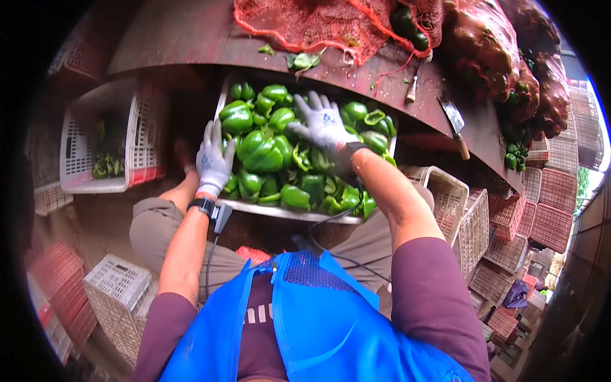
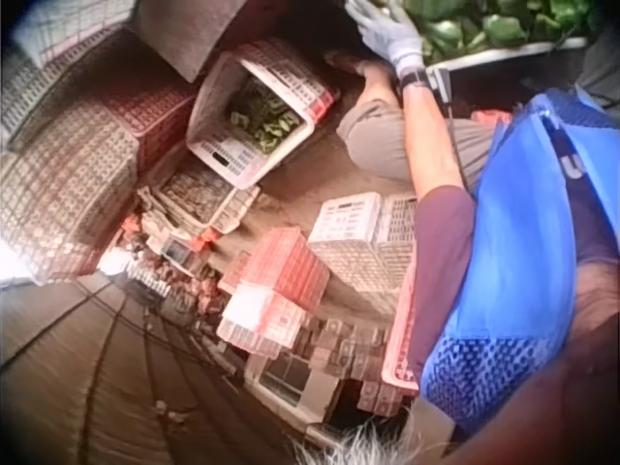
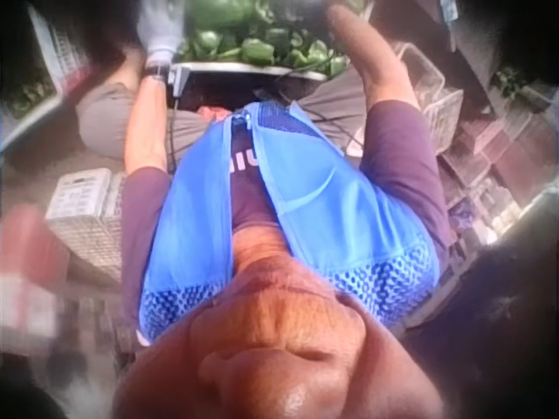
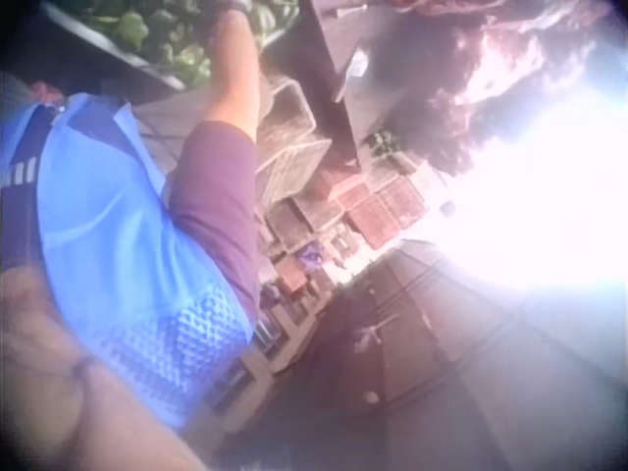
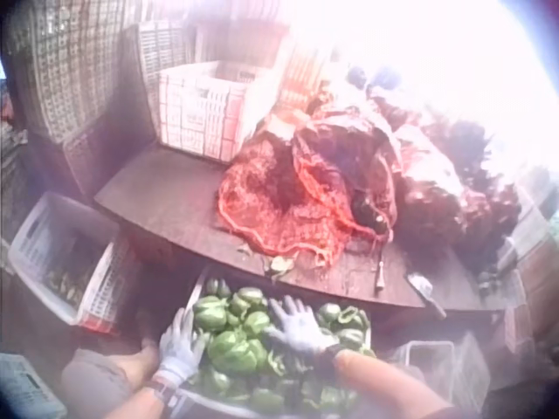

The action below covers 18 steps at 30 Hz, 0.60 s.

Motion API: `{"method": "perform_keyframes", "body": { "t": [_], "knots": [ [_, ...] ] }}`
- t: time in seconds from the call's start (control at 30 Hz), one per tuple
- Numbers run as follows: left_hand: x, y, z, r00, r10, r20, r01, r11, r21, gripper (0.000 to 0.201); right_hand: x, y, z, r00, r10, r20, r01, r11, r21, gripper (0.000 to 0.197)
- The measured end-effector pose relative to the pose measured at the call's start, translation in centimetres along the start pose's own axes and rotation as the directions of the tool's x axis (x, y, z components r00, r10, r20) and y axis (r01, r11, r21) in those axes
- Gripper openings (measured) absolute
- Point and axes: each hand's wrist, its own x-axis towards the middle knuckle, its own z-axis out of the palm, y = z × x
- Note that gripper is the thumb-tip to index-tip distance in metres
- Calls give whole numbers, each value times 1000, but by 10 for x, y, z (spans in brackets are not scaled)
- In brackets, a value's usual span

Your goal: Sorting, trimming, and cleaning green bell peppers into crates and bags.

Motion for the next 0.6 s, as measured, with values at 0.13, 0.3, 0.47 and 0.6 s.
{"method": "perform_keyframes", "body": {
  "t": [0.13, 0.3, 0.47, 0.6],
  "knots": [
    [-1, 4, -10, 996, -21, 87, 22, 1000, -13, 68, 5, 1, -5, 995, 41, 93, -50, 994, 101, 83],
    [5, -3, -7, 996, -60, 69, 65, 995, -81, 66, 2, -2, -10, 997, 35, 67, -43, 991, 125, 79],
    [33, 43, -29, 992, 53, -115, -44, 996, 81, 57, -36, 15, -23, 982, 75, -173, -38, 978, 206, 66],
    [46, 83, -29, 943, 327, 65, -333, 930, 155, 55, -70, 33, -32, 959, 136, -250, -126, 990, 57, 66]
  ]
}}
